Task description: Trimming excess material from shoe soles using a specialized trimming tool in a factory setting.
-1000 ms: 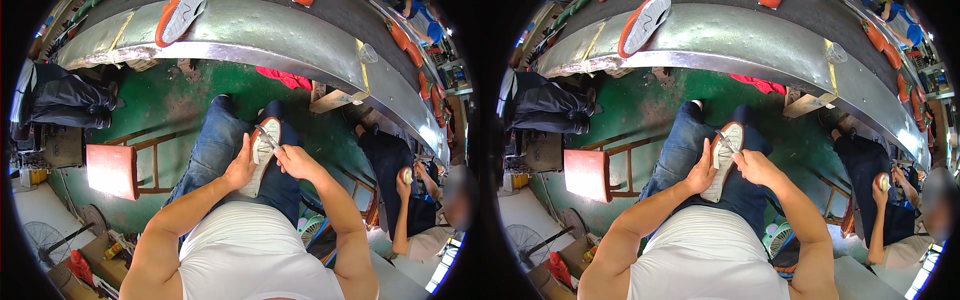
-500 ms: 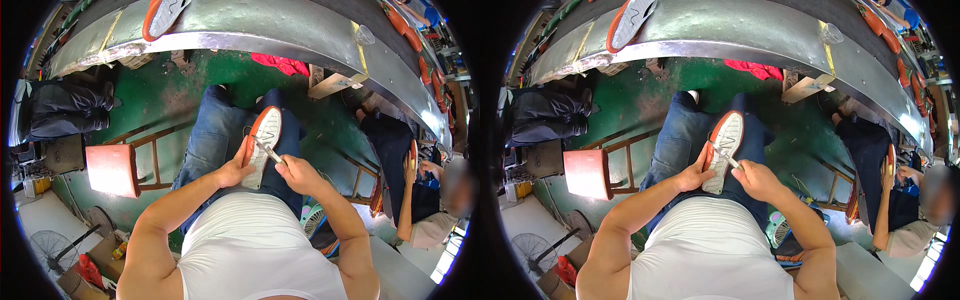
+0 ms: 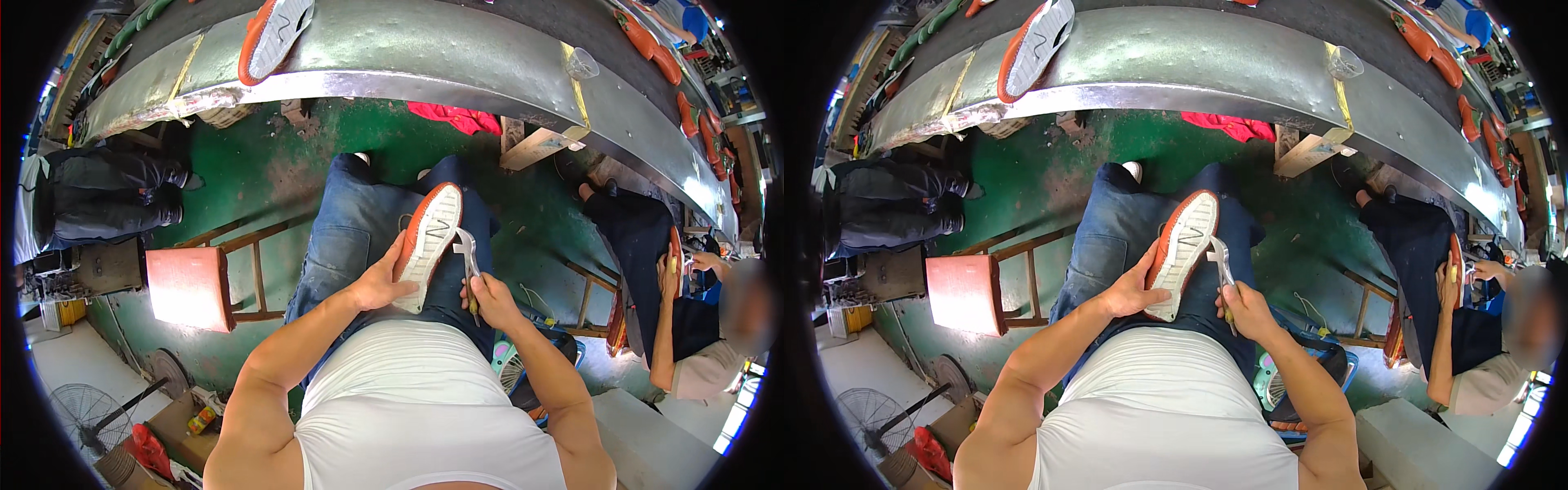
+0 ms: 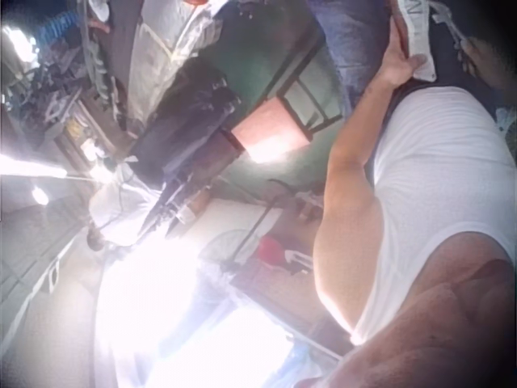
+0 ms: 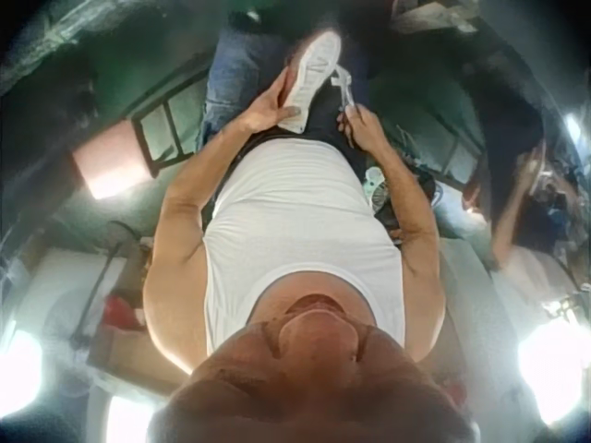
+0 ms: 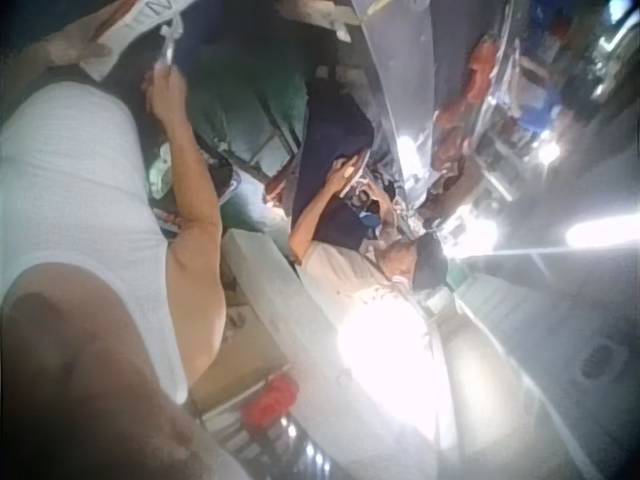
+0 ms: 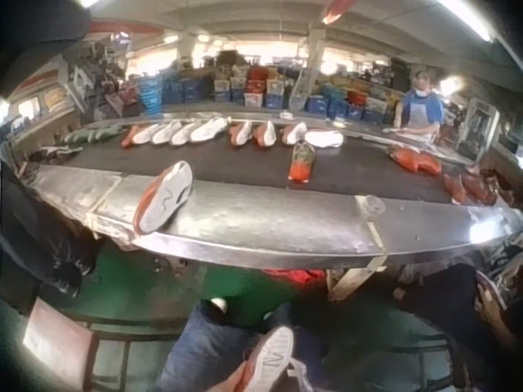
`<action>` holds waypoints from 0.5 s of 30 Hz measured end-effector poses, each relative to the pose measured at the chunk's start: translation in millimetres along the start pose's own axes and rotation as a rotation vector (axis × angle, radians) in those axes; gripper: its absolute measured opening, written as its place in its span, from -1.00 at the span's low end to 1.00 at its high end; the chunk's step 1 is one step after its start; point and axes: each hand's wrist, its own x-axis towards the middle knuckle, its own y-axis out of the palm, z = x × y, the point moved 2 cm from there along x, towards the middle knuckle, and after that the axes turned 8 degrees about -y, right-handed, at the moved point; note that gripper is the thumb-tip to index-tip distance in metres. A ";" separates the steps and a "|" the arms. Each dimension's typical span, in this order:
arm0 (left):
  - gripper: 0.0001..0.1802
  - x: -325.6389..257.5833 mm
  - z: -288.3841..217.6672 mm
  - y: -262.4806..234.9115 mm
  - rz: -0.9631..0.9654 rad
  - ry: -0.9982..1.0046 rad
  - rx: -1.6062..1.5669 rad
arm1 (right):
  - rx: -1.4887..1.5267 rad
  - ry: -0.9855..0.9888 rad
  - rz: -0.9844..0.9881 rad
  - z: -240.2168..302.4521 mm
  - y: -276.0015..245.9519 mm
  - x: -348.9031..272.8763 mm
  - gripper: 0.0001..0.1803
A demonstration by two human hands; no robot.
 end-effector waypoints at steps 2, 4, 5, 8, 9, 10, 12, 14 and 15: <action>0.13 -2.2 -2.3 -2.9 0.077 0.083 -0.300 | 0.171 0.006 -0.037 -15.3 3.0 1.5 -0.55; 0.14 -7.9 -18.4 -4.3 0.128 0.084 -0.438 | 0.201 0.020 -0.053 -7.6 1.8 -1.6 -0.55; 0.14 -12.2 -27.3 -5.2 0.173 0.084 -0.581 | 0.230 0.036 -0.062 -3.8 1.4 -2.9 -0.55; 0.19 -26.2 -60.3 -8.5 0.109 0.164 -0.461 | 0.192 0.074 -0.072 2.0 -0.8 -5.2 -0.58; 0.20 -34.3 -74.5 -10.2 0.118 0.155 -0.448 | 0.191 0.073 -0.067 6.1 -1.2 -6.7 -0.58; 0.20 -38.5 -83.1 -16.0 0.113 0.158 -0.448 | 0.145 0.086 -0.058 10.4 -2.9 -7.6 -0.62; 0.20 -47.4 -93.2 -26.9 0.130 0.103 -0.024 | 0.097 0.099 -0.039 9.2 -4.3 -7.7 -0.66; 0.22 -51.1 -91.6 -32.4 0.146 0.035 -0.002 | 0.152 0.059 -0.132 -4.1 -5.2 -9.3 -0.74; 0.23 -48.0 -78.1 -36.8 0.153 -0.019 0.142 | 0.197 0.058 -0.157 -8.7 -6.4 -9.1 -0.77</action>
